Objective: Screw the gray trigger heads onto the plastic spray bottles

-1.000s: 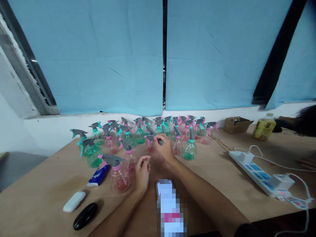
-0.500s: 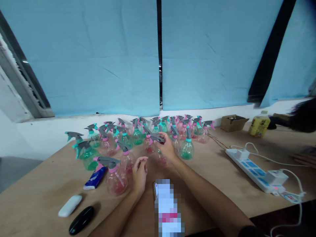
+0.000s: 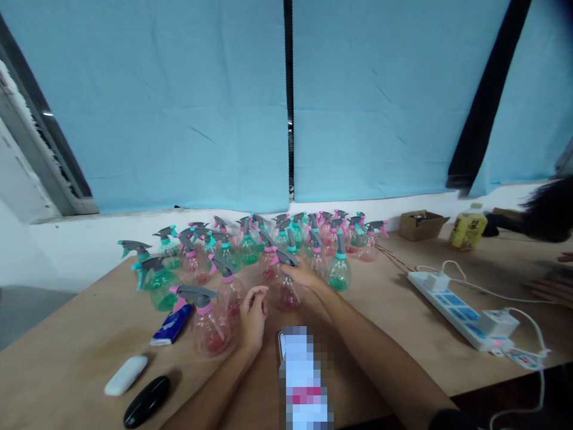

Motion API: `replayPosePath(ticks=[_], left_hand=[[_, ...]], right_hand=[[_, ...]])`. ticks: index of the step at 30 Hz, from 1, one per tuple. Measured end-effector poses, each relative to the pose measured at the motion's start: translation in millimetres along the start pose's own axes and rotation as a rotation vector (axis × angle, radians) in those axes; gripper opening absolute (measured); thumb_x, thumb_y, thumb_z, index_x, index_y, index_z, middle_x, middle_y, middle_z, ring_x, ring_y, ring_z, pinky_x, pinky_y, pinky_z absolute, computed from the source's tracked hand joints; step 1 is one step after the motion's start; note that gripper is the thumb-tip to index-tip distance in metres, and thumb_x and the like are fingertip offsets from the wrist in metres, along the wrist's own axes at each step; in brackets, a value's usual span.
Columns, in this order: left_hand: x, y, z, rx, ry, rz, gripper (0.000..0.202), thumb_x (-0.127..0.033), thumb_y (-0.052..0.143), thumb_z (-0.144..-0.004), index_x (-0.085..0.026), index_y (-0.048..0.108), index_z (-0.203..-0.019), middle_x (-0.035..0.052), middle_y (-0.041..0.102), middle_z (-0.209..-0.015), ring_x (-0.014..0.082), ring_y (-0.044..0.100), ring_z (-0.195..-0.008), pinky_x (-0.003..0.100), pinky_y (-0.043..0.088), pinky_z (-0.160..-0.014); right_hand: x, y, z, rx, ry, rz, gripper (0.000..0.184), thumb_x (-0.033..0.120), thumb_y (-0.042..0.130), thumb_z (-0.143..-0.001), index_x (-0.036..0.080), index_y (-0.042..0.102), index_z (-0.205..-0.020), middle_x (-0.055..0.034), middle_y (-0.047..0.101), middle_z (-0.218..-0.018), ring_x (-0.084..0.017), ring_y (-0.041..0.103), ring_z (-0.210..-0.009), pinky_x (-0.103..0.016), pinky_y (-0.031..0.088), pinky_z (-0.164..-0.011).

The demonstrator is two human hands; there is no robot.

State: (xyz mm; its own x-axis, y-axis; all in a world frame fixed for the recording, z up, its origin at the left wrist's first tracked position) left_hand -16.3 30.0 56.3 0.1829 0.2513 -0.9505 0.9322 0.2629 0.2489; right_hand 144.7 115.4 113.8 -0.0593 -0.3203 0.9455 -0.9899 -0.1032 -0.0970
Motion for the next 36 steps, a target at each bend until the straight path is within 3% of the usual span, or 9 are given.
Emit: replayPosePath(ticks=[3,7,16,23,30,36], left_hand=[[2,0.8,1,-0.001,-0.028,0.001,0.027,-0.044,0.067,-0.075,-0.02,0.065,-0.086,-0.0085,0.038,-0.049,0.0064,0.031,-0.043,0.017,0.02,-0.041],[3,1.5,0,0.0,-0.069,0.008,0.029,-0.045,0.067,-0.072,-0.019,0.065,-0.086,-0.0087,0.039,-0.049,0.0061,0.031,-0.042,0.016,0.019,-0.041],[4,0.9,-1,-0.006,-0.113,0.019,0.033,-0.046,0.067,-0.068,-0.019,0.065,-0.087,-0.0104,0.038,-0.049,0.0056,0.029,-0.04,0.016,0.017,-0.04],[7,1.8,-2,0.015,-0.141,0.049,0.033,-0.043,0.068,-0.066,-0.018,0.064,-0.087,-0.0101,0.04,-0.052,0.0045,0.03,-0.041,0.016,0.017,-0.04],[7,3.1,-1,0.025,-0.154,0.042,0.033,-0.043,0.067,-0.067,-0.018,0.064,-0.088,-0.0099,0.04,-0.051,0.004,0.03,-0.041,0.016,0.016,-0.04],[4,4.5,0,0.031,-0.152,0.045,0.03,-0.042,0.067,-0.068,-0.018,0.064,-0.086,-0.01,0.039,-0.05,0.004,0.03,-0.04,0.016,0.016,-0.04]], right_hand=[[-3,7,2,-0.033,0.069,-0.067,0.015,0.029,0.06,-0.059,0.019,0.063,-0.07,0.0041,0.053,-0.058,-0.012,0.045,-0.055,-0.025,0.036,-0.055],[3,17,1,-0.05,-0.008,-0.229,0.011,0.028,0.055,-0.056,0.019,0.06,-0.061,0.0006,0.06,-0.061,-0.015,0.052,-0.059,-0.028,0.043,-0.06],[9,24,3,0.291,-0.013,-0.215,0.017,0.029,0.053,-0.058,0.019,0.067,-0.057,-0.0034,0.064,-0.059,-0.018,0.059,-0.062,-0.029,0.045,-0.064],[10,25,2,0.313,-0.04,-0.293,0.019,0.022,0.051,-0.056,0.018,0.069,-0.061,-0.0034,0.067,-0.064,-0.015,0.057,-0.057,-0.027,0.044,-0.059],[-12,19,-4,0.32,0.054,-0.11,0.019,0.027,0.05,-0.059,0.019,0.065,-0.05,-0.0029,0.064,-0.057,-0.017,0.058,-0.067,-0.029,0.045,-0.073],[3,21,3,0.301,0.038,-0.191,0.015,0.023,0.05,-0.056,0.019,0.063,-0.051,-0.0027,0.064,-0.057,-0.017,0.057,-0.062,-0.029,0.045,-0.065]])
Point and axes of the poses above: each hand's wrist, its own z-axis away from the middle knuckle, its own y-axis out of the palm, x = y × z, the point moved 6 cm from there along -z, towards the middle knuckle
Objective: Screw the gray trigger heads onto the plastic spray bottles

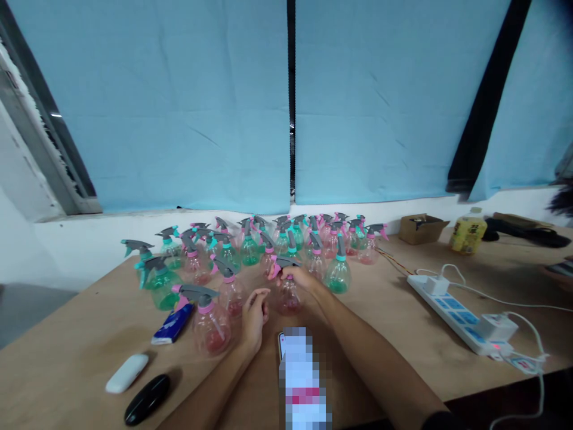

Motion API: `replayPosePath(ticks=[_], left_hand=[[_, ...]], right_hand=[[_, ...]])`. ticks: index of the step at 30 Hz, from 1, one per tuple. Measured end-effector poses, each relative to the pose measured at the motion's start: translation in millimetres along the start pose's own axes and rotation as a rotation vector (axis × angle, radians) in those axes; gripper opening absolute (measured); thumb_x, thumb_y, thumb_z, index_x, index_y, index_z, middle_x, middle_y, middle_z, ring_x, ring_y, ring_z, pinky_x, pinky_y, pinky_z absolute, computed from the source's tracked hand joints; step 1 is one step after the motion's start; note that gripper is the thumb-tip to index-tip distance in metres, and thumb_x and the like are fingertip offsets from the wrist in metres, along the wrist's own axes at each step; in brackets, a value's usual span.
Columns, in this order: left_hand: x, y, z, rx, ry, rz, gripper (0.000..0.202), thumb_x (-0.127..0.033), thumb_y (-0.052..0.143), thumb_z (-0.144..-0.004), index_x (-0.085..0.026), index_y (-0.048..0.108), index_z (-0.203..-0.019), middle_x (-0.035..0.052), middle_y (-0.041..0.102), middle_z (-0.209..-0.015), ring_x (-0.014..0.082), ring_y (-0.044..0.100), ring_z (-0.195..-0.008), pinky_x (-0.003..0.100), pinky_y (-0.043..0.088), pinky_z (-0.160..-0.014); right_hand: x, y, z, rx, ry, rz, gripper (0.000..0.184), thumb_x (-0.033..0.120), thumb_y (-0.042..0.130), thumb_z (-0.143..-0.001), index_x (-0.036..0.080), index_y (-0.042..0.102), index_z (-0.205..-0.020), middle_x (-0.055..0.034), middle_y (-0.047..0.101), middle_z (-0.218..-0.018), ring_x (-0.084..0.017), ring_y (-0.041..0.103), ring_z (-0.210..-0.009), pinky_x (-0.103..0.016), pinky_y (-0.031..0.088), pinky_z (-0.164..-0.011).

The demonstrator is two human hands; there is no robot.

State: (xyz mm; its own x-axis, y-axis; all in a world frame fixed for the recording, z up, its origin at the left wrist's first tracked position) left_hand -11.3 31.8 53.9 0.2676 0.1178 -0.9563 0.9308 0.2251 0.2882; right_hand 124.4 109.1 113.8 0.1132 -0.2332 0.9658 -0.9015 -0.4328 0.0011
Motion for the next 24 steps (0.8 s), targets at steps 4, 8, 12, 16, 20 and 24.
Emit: replayPosePath(ticks=[4,8,12,16,20,24], left_hand=[[1,-0.3,0,0.006,0.008,-0.01,0.031,-0.042,0.066,-0.068,-0.017,0.064,-0.086,-0.0096,0.04,-0.05,0.0041,0.029,-0.04,0.016,0.016,-0.04],[2,-0.8,-1,0.006,0.009,-0.023,0.03,-0.042,0.065,-0.069,-0.017,0.065,-0.086,-0.0091,0.039,-0.05,0.0045,0.03,-0.041,0.016,0.017,-0.04],[2,-0.7,0,0.003,0.007,-0.015,0.03,-0.042,0.066,-0.069,-0.017,0.065,-0.086,-0.0089,0.04,-0.051,0.0044,0.03,-0.041,0.016,0.016,-0.041],[3,-1.1,-1,0.005,0.002,-0.03,0.03,-0.043,0.066,-0.069,-0.018,0.065,-0.086,-0.0091,0.039,-0.05,0.0047,0.03,-0.041,0.016,0.017,-0.041],[6,-1.9,-3,0.018,0.007,-0.023,0.031,-0.043,0.066,-0.07,-0.017,0.065,-0.087,-0.0093,0.039,-0.05,0.0044,0.029,-0.041,0.017,0.017,-0.041],[8,-2.6,-4,0.012,0.008,-0.037,0.031,-0.043,0.065,-0.07,-0.017,0.065,-0.088,-0.0092,0.039,-0.051,0.0044,0.03,-0.041,0.017,0.016,-0.041]], right_hand=[[9,9,2,0.078,-0.069,-0.121,0.016,0.02,0.049,-0.054,0.018,0.064,-0.06,-0.0018,0.065,-0.063,-0.015,0.056,-0.056,-0.026,0.042,-0.059],[3,8,-2,0.111,-0.042,-0.149,0.015,0.021,0.05,-0.053,0.017,0.062,-0.06,-0.002,0.065,-0.064,-0.014,0.055,-0.056,-0.026,0.041,-0.058],[-2,6,-5,0.123,-0.025,-0.113,0.015,0.023,0.051,-0.053,0.018,0.063,-0.058,-0.0013,0.063,-0.061,-0.014,0.055,-0.058,-0.026,0.041,-0.06],[-3,1,-2,0.026,0.022,-0.054,0.012,0.024,0.051,-0.053,0.019,0.062,-0.051,-0.0014,0.06,-0.054,-0.015,0.054,-0.058,-0.027,0.041,-0.063],[1,1,2,-0.025,0.041,-0.056,0.012,0.024,0.051,-0.052,0.019,0.061,-0.049,-0.0013,0.059,-0.051,-0.015,0.052,-0.056,-0.027,0.042,-0.062],[5,7,2,0.03,-0.011,-0.108,0.016,0.022,0.049,-0.052,0.018,0.064,-0.054,-0.0017,0.063,-0.058,-0.015,0.054,-0.057,-0.027,0.041,-0.06]])
Point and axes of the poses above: each hand's wrist, its own z-axis away from the middle knuckle, its own y-axis out of the palm, x = y × z, the point moved 6 cm from there along -z, towards the middle knuckle
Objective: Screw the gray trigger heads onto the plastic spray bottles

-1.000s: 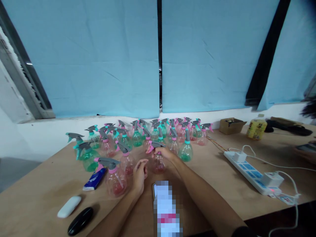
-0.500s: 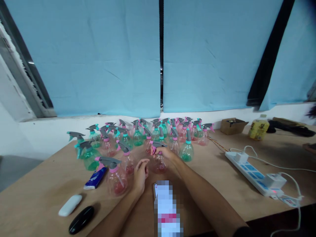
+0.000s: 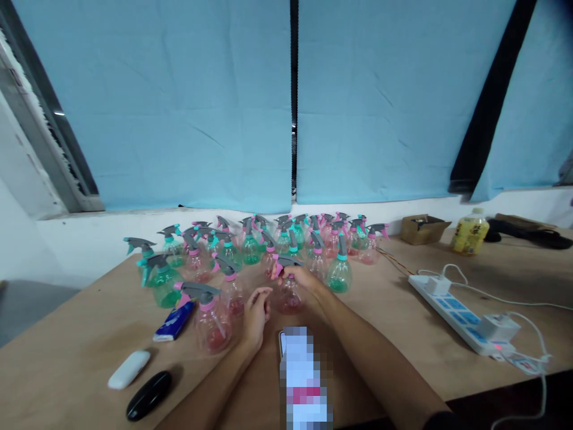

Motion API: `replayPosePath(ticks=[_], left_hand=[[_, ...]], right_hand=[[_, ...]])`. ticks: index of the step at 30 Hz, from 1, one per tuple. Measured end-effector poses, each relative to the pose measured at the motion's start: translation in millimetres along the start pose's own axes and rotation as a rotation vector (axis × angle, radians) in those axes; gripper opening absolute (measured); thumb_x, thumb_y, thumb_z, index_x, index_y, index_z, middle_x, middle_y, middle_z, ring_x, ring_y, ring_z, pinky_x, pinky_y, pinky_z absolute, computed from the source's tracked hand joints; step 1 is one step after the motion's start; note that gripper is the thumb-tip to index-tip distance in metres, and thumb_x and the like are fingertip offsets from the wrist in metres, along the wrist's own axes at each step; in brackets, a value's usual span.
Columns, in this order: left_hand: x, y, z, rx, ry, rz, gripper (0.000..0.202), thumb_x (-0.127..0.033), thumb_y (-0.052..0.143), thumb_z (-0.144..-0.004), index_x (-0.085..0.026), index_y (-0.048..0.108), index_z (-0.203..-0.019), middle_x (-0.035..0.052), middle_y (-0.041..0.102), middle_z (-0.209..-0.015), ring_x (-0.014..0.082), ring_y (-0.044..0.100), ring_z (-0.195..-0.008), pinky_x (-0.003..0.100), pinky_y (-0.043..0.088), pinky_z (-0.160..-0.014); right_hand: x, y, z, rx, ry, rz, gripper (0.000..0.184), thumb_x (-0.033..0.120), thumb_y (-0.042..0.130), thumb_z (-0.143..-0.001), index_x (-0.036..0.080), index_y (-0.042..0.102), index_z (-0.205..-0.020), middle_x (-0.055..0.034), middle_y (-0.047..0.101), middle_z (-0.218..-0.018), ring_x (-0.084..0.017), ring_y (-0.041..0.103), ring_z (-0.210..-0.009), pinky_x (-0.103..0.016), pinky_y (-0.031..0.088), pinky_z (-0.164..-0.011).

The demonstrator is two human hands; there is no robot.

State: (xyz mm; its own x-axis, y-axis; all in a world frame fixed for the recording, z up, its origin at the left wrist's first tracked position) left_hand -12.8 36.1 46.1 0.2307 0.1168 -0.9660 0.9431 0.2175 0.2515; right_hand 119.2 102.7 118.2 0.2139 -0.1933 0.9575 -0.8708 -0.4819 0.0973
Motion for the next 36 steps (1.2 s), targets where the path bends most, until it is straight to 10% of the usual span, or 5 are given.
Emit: replayPosePath(ticks=[30,36], left_hand=[[-2,1.8,2,0.029,-0.012,-0.028,0.031,-0.044,0.065,-0.071,-0.018,0.064,-0.088,-0.0089,0.041,-0.05,0.005,0.031,-0.042,0.016,0.017,-0.041],[-3,4.8,2,0.049,0.003,-0.047,0.034,-0.048,0.066,-0.07,-0.018,0.064,-0.087,-0.009,0.04,-0.05,0.0059,0.032,-0.041,0.017,0.017,-0.04]], right_hand=[[2,0,0,-0.006,-0.072,0.003,0.015,0.023,0.049,-0.055,0.018,0.063,-0.057,-0.0021,0.062,-0.061,-0.014,0.054,-0.058,-0.027,0.043,-0.061],[-10,-10,-2,-0.171,-0.122,0.06,0.012,0.022,0.055,-0.062,0.019,0.066,-0.066,0.0001,0.06,-0.057,-0.015,0.057,-0.061,-0.028,0.046,-0.065]])
Point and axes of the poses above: each hand's wrist, its own z-axis away from the middle knuckle, its own y-axis out of the palm, x = y × z, the point moved 6 cm from there along -z, towards the middle knuckle
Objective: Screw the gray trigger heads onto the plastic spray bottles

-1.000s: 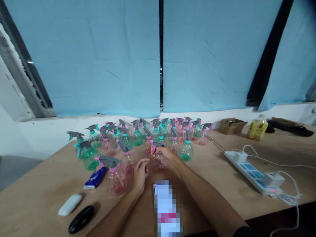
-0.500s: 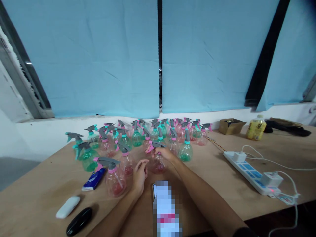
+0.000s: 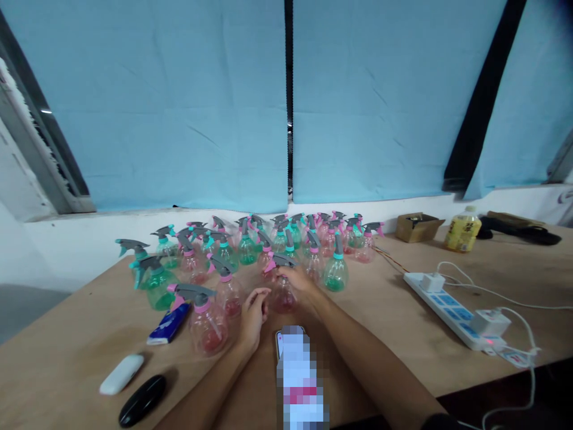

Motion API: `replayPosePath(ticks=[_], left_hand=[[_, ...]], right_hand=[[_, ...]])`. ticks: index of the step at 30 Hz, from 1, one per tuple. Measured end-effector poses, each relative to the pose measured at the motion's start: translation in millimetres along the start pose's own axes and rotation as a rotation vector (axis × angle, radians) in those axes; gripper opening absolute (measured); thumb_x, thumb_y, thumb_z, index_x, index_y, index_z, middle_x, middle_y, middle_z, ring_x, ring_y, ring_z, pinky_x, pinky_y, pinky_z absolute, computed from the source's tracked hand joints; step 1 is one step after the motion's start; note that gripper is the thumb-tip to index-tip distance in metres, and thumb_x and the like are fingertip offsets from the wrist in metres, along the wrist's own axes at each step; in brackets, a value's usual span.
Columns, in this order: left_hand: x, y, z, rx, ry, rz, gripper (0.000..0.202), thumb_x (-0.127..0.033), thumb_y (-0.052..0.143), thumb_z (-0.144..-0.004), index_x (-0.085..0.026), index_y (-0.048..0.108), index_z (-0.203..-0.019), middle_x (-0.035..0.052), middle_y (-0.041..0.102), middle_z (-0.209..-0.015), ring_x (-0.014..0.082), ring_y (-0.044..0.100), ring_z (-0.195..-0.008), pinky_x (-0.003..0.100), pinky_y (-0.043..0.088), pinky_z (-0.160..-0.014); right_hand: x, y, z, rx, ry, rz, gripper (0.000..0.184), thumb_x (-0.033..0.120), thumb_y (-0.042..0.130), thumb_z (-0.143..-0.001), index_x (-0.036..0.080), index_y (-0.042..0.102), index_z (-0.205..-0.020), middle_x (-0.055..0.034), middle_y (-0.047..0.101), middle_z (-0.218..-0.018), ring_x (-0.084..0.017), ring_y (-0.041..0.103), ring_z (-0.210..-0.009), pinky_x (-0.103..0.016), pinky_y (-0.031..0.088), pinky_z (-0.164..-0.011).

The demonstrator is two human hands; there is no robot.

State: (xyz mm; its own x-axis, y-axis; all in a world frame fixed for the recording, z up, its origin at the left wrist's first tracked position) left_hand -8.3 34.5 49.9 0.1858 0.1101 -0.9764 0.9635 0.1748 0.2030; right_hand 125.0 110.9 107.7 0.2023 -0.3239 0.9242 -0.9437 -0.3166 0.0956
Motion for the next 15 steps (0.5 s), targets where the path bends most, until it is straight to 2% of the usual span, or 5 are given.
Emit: replayPosePath(ticks=[5,9,12,15], left_hand=[[-2,2.2,1,0.002,0.01,-0.02,0.032,-0.046,0.065,-0.072,-0.018,0.063,-0.086,-0.0088,0.04,-0.05,0.0054,0.033,-0.04,0.017,0.017,-0.04],[-1,2.6,-1,0.03,0.008,-0.002,0.027,-0.043,0.061,-0.073,-0.019,0.059,-0.084,-0.009,0.044,-0.049,0.0058,0.035,-0.038,0.016,0.018,-0.039],[0,-0.1,-3,0.02,0.013,0.007,0.025,-0.043,0.057,-0.075,-0.02,0.056,-0.087,-0.008,0.052,-0.051,0.0066,0.037,-0.037,0.016,0.019,-0.038],[1,-3.5,-6,0.0,0.013,0.01,0.026,-0.042,0.056,-0.075,-0.021,0.054,-0.089,-0.0048,0.062,-0.06,0.007,0.042,-0.036,0.017,0.022,-0.038]], right_hand=[[-4,6,2,-0.104,-0.141,0.077,0.023,0.026,0.058,-0.074,0.021,0.066,-0.095,0.001,0.063,-0.073,-0.015,0.06,-0.067,-0.027,0.047,-0.069],[0,17,7,-0.133,-0.252,0.201,0.035,0.025,0.051,-0.083,0.022,0.057,-0.118,0.0006,0.063,-0.082,-0.015,0.061,-0.074,-0.029,0.047,-0.077],[-1,23,6,-0.17,-0.28,0.345,0.04,0.024,0.045,-0.088,0.022,0.049,-0.128,-0.0013,0.063,-0.087,-0.016,0.059,-0.076,-0.031,0.046,-0.078],[-1,29,3,-0.205,-0.371,0.512,0.04,0.024,0.042,-0.089,0.019,0.046,-0.129,-0.0079,0.06,-0.108,-0.02,0.056,-0.097,-0.036,0.043,-0.092]])
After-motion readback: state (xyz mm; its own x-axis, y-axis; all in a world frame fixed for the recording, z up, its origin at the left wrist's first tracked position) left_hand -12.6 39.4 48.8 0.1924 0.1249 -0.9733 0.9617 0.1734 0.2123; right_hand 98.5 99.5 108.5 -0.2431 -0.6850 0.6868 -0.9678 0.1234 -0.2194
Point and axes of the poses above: each hand's wrist, its own z-axis away from the middle knuckle, its own y-axis out of the palm, x = y × z, the point moved 6 cm from there along -z, towards the middle knuckle
